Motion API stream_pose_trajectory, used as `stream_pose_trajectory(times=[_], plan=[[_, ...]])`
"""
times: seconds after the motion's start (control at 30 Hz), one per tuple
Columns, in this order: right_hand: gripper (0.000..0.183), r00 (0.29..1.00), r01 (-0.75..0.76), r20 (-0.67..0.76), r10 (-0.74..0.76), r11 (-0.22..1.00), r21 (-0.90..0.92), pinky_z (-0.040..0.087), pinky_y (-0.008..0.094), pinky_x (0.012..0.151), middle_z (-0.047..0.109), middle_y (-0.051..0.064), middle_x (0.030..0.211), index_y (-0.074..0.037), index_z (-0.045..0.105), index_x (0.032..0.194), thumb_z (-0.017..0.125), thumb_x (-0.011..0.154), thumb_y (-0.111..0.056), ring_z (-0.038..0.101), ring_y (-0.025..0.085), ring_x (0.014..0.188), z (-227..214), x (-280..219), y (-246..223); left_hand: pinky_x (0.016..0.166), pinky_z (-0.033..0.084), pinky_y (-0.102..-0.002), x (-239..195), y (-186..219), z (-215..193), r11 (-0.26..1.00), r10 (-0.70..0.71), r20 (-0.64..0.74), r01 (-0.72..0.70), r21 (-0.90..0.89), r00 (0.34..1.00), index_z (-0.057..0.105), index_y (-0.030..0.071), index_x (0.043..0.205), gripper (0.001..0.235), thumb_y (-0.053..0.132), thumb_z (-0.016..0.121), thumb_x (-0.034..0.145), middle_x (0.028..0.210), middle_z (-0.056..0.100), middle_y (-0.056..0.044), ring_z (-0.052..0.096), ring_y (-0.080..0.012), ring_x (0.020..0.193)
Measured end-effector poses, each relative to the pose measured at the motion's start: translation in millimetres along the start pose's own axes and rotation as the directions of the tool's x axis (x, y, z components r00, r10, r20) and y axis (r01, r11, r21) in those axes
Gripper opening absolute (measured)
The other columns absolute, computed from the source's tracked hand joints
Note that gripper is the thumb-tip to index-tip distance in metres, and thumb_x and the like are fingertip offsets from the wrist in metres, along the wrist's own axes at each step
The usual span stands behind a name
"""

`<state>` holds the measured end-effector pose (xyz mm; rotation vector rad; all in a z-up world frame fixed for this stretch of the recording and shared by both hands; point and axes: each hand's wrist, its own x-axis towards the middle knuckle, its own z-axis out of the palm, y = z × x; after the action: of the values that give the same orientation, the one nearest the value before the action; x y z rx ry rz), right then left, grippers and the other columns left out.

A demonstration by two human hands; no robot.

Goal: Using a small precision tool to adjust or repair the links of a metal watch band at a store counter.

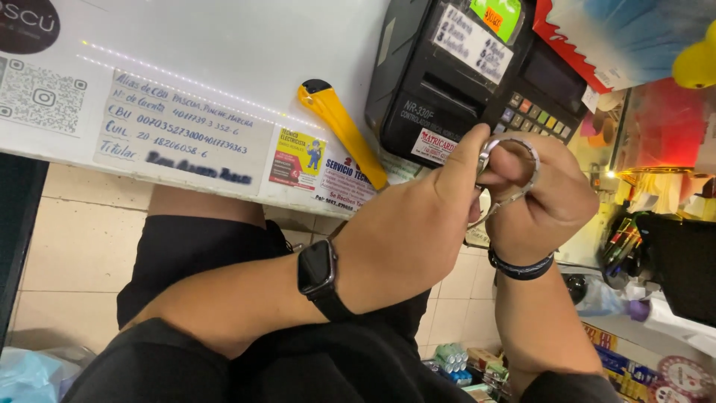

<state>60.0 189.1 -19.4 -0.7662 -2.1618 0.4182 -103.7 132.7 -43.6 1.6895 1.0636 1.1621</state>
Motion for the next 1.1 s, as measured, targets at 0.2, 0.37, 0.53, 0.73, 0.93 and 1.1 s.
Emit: stream_pose_trajectory(times=[0.2,0.37,0.53,0.73,0.93,1.1], plan=[[0.017,0.98,-0.155,-0.115,0.162,0.985,0.07,0.042,0.031,0.057,0.056,0.013,0.084,-0.012,0.07,0.107,0.068,0.104,0.005,0.05,0.019,0.064,7,-17,2,0.049,0.047,-0.047,-4,-3,10,0.986,0.035,-0.098,-0.018,0.165,0.995,0.024,-0.004,0.159,0.06,0.013,0.048,0.107,0.097,0.073,-0.016,0.068,-0.034,0.071],[0.024,0.808,-0.44,-0.362,0.465,0.885,0.154,0.055,0.034,0.092,0.068,0.007,0.104,-0.005,0.072,0.104,0.08,0.092,-0.023,0.064,0.017,0.096,15,-38,16,0.051,0.045,-0.037,-3,-8,10,0.953,0.152,-0.174,-0.098,0.287,0.973,0.021,-0.004,0.162,0.059,0.007,0.048,0.111,0.11,0.073,-0.008,0.066,-0.0215,0.074],[0.042,0.776,-0.405,-0.273,0.569,0.78,0.476,0.052,0.023,0.073,0.068,0.001,0.095,-0.011,0.071,0.108,0.088,0.083,-0.041,0.063,0.01,0.079,17,-31,4,0.056,0.047,-0.035,0,-20,10,0.943,0.245,-0.212,-0.182,0.278,0.946,0.016,-0.001,0.165,0.062,-0.002,0.047,0.112,0.121,0.076,-0.009,0.065,-0.0181,0.077],[0.061,0.88,-0.331,-0.355,0.316,0.943,0.019,0.052,0.029,0.072,0.06,0.009,0.093,-0.001,0.062,0.1,0.073,0.077,-0.056,0.058,0.017,0.082,29,0,-27,0.058,0.044,-0.036,-1,-25,7,0.905,0.239,-0.224,-0.134,0.403,0.945,0.023,0.004,0.168,0.055,0.011,0.054,0.122,0.089,0.058,0.006,0.054,-0.0139,0.072],[0.051,0.908,-0.156,-0.417,0.029,0.95,-0.272,0.046,0.037,0.077,0.06,0.015,0.084,0.002,0.06,0.088,0.07,0.085,-0.049,0.056,0.025,0.079,43,13,-33,0.054,0.042,-0.036,-3,-23,0,0.889,0.253,-0.225,-0.134,0.438,0.941,0.036,0.007,0.164,0.048,0.018,0.056,0.121,0.081,0.05,0.008,0.05,-0.0125,0.068],[0.041,0.92,-0.036,-0.373,-0.121,0.921,-0.388,0.045,0.042,0.065,0.062,0.025,0.076,0.01,0.061,0.081,0.069,0.099,-0.026,0.057,0.032,0.069,42,12,-33,0.052,0.04,-0.035,-7,-21,-9,0.829,0.346,-0.223,-0.186,0.528,0.911,0.044,0.001,0.159,0.045,0.009,0.06,0.118,0.077,0.044,0.01,0.051,-0.0095,0.067]])
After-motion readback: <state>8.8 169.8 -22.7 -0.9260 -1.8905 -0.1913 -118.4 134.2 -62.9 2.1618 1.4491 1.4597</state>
